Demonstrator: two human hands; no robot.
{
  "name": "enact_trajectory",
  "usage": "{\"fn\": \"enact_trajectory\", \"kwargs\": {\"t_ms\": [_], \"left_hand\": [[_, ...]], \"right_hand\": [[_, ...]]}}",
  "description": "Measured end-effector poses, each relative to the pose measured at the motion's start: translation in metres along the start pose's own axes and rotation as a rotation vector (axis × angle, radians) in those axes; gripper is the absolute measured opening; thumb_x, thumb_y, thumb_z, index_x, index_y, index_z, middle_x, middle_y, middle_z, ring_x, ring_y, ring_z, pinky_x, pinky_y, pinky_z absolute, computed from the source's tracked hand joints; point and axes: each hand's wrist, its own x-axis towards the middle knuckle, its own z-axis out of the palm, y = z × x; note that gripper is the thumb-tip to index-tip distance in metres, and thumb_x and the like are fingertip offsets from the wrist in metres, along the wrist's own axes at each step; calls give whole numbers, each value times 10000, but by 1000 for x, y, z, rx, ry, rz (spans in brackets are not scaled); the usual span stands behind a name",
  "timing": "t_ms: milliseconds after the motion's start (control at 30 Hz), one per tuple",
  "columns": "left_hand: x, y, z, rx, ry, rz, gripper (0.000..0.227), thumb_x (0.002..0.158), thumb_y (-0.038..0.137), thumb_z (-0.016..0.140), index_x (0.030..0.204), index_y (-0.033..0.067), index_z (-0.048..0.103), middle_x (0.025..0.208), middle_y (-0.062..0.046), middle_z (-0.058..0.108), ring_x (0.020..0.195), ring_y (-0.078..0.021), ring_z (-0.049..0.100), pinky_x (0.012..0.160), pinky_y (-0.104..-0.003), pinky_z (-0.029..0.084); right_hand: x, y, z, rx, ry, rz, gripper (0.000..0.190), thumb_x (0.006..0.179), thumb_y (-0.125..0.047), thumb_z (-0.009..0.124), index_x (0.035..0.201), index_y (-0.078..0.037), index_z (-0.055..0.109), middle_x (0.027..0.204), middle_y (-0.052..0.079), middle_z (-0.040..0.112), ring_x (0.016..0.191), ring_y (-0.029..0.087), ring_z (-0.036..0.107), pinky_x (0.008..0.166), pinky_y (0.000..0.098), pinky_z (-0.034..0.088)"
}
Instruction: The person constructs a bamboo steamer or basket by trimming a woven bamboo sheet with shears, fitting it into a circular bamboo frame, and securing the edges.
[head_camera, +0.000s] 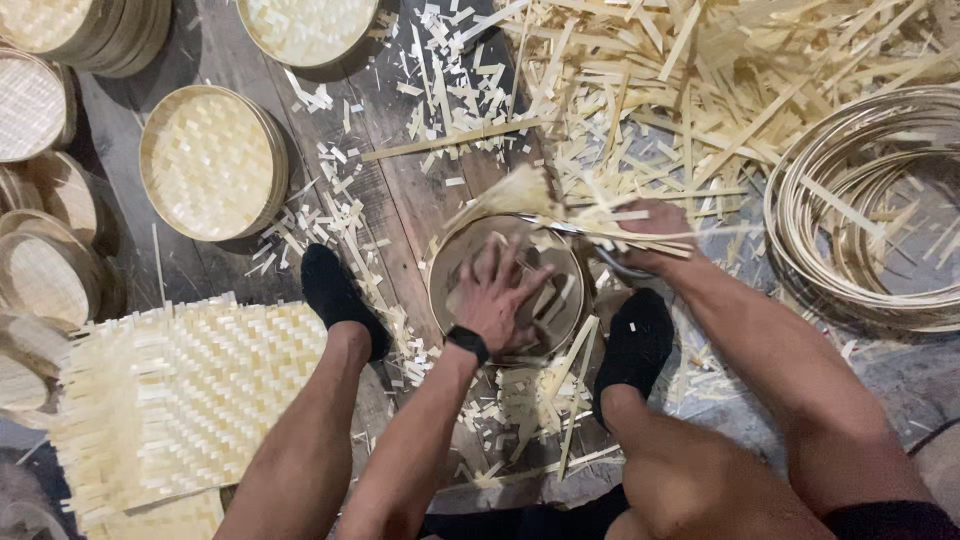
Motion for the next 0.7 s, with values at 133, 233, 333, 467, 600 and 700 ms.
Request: {"fn": "enact_trajectory", "kwargs": {"t_ms": [133,233,333,467,600,700], "left_hand": [[15,33,34,-382,122,-895,1271,625,849,765,1632,383,145,1670,-257,-8,1501,-505,-68,1049,-856,50],[28,46,40,-373,124,-982,1238,583,805,770,1609,408,202,1660,-204,82,1499,-514,-32,1070,-821,114],[34,49,35,-255,108,-1001,1220,554,714,805,1596,400,252,1654,-161,136,1508,-493,19,1056,-805,170],[22,39,19,-236,54,-805,1210,533,668,864,1569,384,306,1640,-144,159,1502,-488,49,1047,-805,187],[16,34,10,-207,22,-600,1216,497,664,892,1546,389,341,1624,-121,191,1505,-488,62,1040,-820,192],[17,35,5,-199,41,-571,1212,495,663,891,1542,381,349,1608,-128,204,1491,-494,84,1030,-824,211]], "right_hand": [[-22,33,2,-109,494,-471,350,703,-335,747,1018,-185,769,883,78,749,747,284,680,637,433,590],[-11,14,2,-273,325,-342,201,904,-316,702,1003,-152,761,871,102,730,726,242,672,675,393,589],[-5,-16,2,-417,326,-305,290,852,-376,720,918,-94,722,875,122,683,790,242,663,730,399,589],[1,6,-5,-288,-32,-101,342,969,-363,619,1021,-33,691,949,166,639,809,285,670,690,429,619],[-8,52,-2,-276,237,-336,329,845,-317,688,1047,-57,684,982,176,653,953,337,656,854,465,551],[-2,42,11,-362,288,-347,433,754,-341,751,1053,-35,682,987,176,653,965,319,649,883,445,531]]}}
